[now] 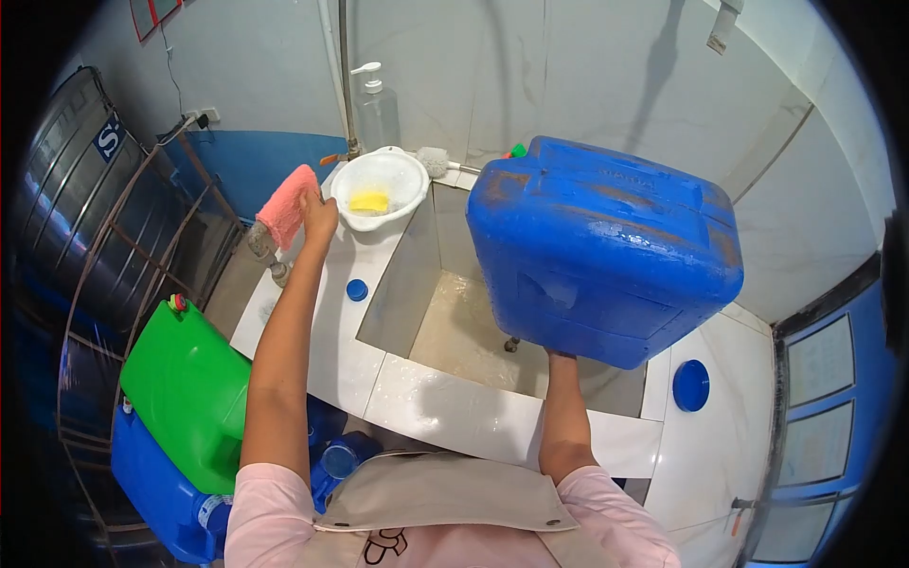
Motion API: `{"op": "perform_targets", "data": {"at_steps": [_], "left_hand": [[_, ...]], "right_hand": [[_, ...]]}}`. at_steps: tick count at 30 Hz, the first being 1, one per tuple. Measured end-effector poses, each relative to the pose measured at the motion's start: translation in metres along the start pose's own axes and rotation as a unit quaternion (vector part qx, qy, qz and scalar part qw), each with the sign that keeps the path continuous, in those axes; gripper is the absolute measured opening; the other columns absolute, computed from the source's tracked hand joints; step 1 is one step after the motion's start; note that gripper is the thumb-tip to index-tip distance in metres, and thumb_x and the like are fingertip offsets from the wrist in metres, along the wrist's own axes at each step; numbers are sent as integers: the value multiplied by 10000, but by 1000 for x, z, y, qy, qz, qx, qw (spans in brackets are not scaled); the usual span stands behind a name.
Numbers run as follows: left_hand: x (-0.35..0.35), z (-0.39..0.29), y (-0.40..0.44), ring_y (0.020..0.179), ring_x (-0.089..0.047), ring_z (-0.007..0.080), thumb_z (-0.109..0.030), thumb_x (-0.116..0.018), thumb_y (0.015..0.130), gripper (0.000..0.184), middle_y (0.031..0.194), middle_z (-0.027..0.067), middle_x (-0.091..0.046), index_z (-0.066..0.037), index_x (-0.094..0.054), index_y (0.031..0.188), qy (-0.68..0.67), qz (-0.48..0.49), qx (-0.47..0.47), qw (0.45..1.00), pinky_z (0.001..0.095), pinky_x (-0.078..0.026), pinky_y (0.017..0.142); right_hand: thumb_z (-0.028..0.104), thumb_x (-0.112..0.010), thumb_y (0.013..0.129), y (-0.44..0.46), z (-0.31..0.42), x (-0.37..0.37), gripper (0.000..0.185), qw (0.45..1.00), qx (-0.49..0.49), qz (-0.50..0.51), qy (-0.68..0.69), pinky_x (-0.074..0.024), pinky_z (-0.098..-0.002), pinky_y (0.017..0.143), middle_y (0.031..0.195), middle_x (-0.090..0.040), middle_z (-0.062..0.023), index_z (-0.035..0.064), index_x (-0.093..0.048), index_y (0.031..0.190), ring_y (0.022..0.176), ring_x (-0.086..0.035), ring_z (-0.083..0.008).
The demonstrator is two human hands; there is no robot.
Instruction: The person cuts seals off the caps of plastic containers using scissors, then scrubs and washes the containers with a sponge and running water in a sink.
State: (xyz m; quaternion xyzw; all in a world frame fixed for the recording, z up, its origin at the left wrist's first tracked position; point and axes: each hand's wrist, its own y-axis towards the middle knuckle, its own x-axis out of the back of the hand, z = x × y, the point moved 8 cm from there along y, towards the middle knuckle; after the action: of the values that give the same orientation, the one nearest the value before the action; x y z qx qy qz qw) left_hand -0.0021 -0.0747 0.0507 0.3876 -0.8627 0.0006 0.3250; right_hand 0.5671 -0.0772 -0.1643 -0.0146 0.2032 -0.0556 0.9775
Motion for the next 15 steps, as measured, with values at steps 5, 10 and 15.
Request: {"op": "perform_targets", "data": {"at_steps": [5,10,15], "left_hand": [[1,-12,-8,1247,-364,420,-119,-534,796,560,1347,274,-348,69,-366,1296,8,11,-13,1000,426,-294,1051],[3,-15,-10,1261,-345,428,-93,-545,786,596,1357,282,-338,68,-343,1323,-6,-6,-29,1000,441,-279,1061],[-9,-1,-14,1261,-346,426,-84,-543,785,596,1353,284,-343,56,-344,1329,31,-17,-87,996,454,-269,1064]], "right_hand": [[298,-409,952,0,-1,-2,386,1000,2,4,3,-417,-363,935,1191,-528,-118,43,-488,1231,1065,-504,-237],[301,-406,955,2,-2,-3,389,1000,4,6,9,-410,-364,948,1207,-519,-114,48,-480,1242,1083,-495,-237],[303,-404,959,1,-2,-4,392,1000,6,8,14,-403,-365,960,1224,-510,-111,52,-471,1252,1101,-486,-238]]}}
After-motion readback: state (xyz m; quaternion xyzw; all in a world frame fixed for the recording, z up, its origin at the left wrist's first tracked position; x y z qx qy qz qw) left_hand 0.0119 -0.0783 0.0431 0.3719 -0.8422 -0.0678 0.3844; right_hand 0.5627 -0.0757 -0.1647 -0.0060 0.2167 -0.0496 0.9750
